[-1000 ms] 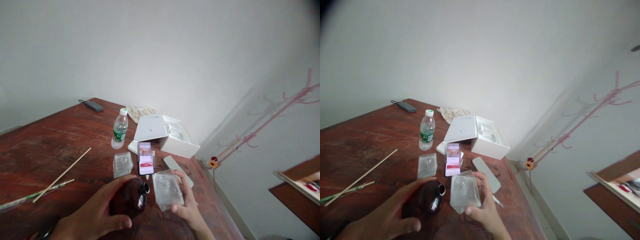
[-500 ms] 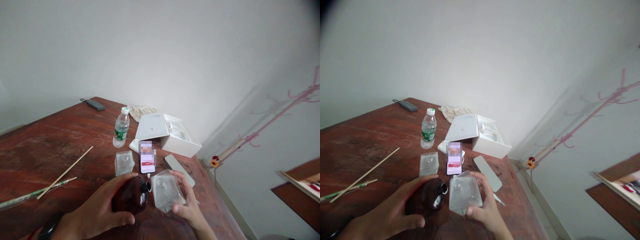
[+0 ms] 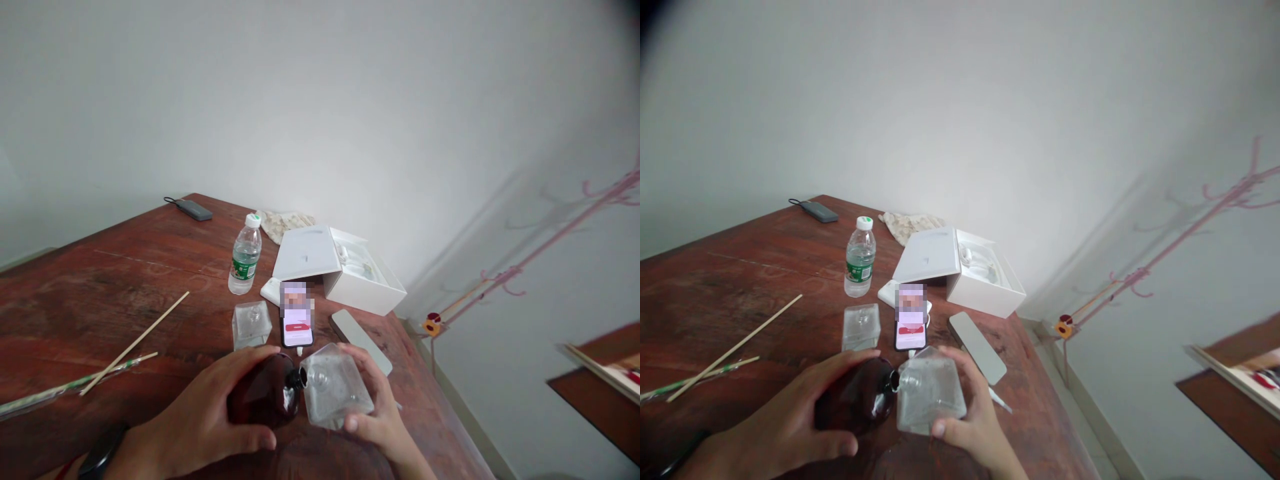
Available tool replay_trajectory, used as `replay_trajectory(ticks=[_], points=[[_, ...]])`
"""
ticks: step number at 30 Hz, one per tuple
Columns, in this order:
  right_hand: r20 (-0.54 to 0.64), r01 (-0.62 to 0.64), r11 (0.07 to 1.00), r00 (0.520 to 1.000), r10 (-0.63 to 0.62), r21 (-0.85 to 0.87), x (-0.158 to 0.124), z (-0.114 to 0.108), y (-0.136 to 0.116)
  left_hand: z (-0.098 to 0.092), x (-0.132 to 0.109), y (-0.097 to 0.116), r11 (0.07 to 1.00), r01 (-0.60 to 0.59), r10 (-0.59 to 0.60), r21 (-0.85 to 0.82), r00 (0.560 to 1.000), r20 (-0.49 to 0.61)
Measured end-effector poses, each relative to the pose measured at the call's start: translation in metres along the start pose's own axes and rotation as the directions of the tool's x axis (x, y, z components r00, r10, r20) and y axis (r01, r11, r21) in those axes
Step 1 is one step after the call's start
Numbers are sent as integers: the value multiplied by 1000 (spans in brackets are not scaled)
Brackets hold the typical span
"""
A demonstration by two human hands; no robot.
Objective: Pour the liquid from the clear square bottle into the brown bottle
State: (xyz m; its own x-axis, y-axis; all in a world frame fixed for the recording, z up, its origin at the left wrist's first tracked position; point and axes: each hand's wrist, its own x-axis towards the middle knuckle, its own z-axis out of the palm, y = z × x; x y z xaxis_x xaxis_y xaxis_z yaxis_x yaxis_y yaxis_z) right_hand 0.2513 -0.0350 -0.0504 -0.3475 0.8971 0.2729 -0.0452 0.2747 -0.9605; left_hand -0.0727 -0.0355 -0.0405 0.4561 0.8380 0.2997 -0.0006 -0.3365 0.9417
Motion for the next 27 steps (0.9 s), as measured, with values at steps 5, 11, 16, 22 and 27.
replay_trajectory(ticks=[5,11,16,22,27], points=[[8,-7,1000,1000,7,2,0,-1,-2,0,-1,-4,1000,-25,25,11,999,38],[-40,37,998,998,-38,-44,-1,4,-3,-1,-4,-17,996,-35,33,83,999,30],[-198,39,988,978,-68,-146,-8,11,-2,3,-10,-20,994,1,-1,113,1000,3],[-230,12,940,968,-96,-341,-17,3,0,3,-10,-16,986,-5,6,165,1000,-5],[-211,-12,932,975,-70,-363,-20,4,3,0,-7,-16,985,-25,23,170,1000,14]])
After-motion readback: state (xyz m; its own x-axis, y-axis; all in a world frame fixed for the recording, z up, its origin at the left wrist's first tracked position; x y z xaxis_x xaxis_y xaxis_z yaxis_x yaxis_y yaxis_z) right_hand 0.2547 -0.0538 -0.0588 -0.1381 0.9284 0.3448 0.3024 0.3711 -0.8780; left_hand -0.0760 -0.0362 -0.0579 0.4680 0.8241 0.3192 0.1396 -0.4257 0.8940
